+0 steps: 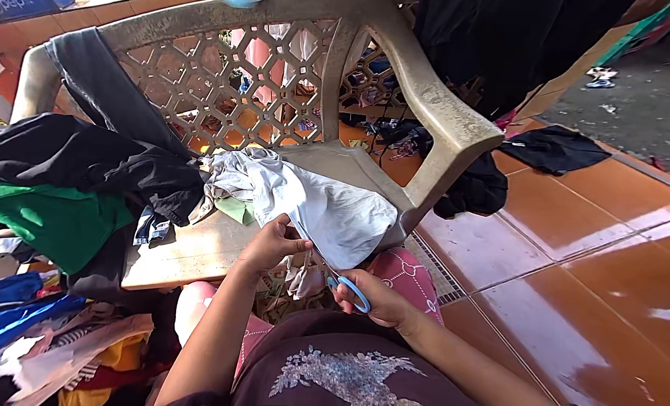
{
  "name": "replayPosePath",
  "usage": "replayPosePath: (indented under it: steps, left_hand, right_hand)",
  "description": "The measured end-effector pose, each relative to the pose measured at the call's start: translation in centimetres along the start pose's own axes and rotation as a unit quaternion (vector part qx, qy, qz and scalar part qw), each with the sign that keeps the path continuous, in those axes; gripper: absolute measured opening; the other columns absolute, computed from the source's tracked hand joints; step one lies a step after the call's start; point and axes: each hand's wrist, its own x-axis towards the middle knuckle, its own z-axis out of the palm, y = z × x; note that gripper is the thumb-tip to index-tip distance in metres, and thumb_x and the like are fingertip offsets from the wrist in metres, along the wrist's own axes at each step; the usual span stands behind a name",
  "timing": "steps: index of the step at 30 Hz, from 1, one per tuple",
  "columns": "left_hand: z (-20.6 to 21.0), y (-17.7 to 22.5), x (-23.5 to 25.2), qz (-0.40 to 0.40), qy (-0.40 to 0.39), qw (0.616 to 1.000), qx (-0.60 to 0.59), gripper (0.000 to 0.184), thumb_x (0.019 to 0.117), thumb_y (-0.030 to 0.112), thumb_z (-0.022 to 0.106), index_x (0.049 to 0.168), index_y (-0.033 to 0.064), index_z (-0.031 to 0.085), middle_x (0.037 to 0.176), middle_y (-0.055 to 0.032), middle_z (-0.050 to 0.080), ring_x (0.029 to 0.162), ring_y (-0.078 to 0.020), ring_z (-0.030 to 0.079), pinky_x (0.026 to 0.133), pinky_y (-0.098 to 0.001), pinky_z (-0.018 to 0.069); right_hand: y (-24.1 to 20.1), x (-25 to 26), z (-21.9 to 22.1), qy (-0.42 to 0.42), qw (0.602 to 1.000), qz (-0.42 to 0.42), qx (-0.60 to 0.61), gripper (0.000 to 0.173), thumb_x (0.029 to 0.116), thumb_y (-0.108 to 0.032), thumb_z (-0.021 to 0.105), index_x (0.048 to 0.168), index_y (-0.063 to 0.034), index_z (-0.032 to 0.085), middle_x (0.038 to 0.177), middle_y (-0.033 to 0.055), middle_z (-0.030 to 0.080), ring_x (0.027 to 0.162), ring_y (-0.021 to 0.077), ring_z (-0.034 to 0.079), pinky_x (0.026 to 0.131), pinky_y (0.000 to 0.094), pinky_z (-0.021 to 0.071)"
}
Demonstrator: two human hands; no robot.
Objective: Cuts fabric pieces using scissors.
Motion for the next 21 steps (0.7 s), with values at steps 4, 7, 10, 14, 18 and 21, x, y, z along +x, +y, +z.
replayPosePath:
  steps: [4, 7, 10, 14, 18, 21]
  left_hand:
    - [0.1, -0.4, -0.1, 0.010, -0.012, 1.000, -0.015, 0.045, 0.0838, -0.003, 0.072, 0.121, 0.0060, 0.047, 0.085, 0.0029, 0.070, 0.075, -0.0038, 0.066, 0.071, -0.0207, 0.0540]
    - [0.2, -0.4, -0.1, 0.010, -0.012, 1.000, -0.008, 0.045, 0.0843, -0.003, 0.072, 0.121, 0.0055, 0.047, 0.085, 0.0029, 0.069, 0.075, -0.0038, 0.066, 0.071, -0.0205, 0.0536]
    - [0.3, -0.4, -0.1, 0.011, -0.021, 1.000, -0.008, 0.045, 0.0843, -0.003, 0.073, 0.120, 0.0059, 0.046, 0.085, 0.0033, 0.068, 0.076, -0.0044, 0.066, 0.073, -0.0217, 0.0545]
    - [0.3, -0.6, 0.1, 0.018, -0.042, 0.999, -0.011, 0.050, 0.0825, -0.005, 0.073, 0.123, 0.0062, 0.045, 0.086, 0.0035, 0.069, 0.076, -0.0048, 0.067, 0.074, -0.0215, 0.0559]
    - [0.7, -0.7, 0.1, 0.009, -0.081, 0.997, -0.006, 0.052, 0.0819, -0.005, 0.073, 0.123, 0.0064, 0.044, 0.085, 0.0049, 0.067, 0.075, -0.0043, 0.067, 0.076, -0.0222, 0.0571]
    - [1.2, -0.7, 0.1, -0.001, -0.080, 0.997, 0.000, 0.053, 0.0816, -0.006, 0.074, 0.122, 0.0072, 0.043, 0.085, 0.0045, 0.068, 0.074, -0.0041, 0.066, 0.074, -0.0213, 0.0558]
  right_hand:
    - [0.0, 0.3, 0.3, -0.003, 1.000, -0.007, 0.004, 0.043, 0.0788, -0.057, 0.082, 0.086, -0.0190, 0.062, 0.070, -0.0126, 0.062, 0.056, -0.0046, 0.055, 0.053, 0.0111, 0.0443]
    - [0.1, 0.3, 0.5, 0.003, 1.000, -0.019, -0.002, 0.037, 0.0835, -0.052, 0.079, 0.084, -0.0194, 0.062, 0.068, -0.0132, 0.061, 0.056, -0.0051, 0.054, 0.053, 0.0111, 0.0435]
    - [0.3, 0.3, 0.7, 0.015, 0.999, -0.029, -0.005, 0.029, 0.0866, -0.045, 0.078, 0.082, -0.0205, 0.063, 0.067, -0.0144, 0.060, 0.055, -0.0060, 0.053, 0.053, 0.0107, 0.0424]
    - [0.2, 0.1, 0.5, 0.012, 0.999, -0.029, -0.006, 0.029, 0.0851, -0.045, 0.079, 0.084, -0.0205, 0.064, 0.067, -0.0148, 0.061, 0.056, -0.0061, 0.054, 0.054, 0.0110, 0.0437]
    - [0.0, 0.1, 0.4, 0.002, 0.999, -0.029, 0.013, 0.037, 0.0808, -0.053, 0.082, 0.084, -0.0204, 0.064, 0.069, -0.0135, 0.063, 0.057, -0.0054, 0.056, 0.054, 0.0108, 0.0449]
    - [-0.2, 0.1, 0.5, 0.006, 1.000, -0.028, 0.011, 0.037, 0.0824, -0.053, 0.080, 0.085, -0.0198, 0.063, 0.069, -0.0134, 0.063, 0.057, -0.0048, 0.056, 0.055, 0.0111, 0.0453]
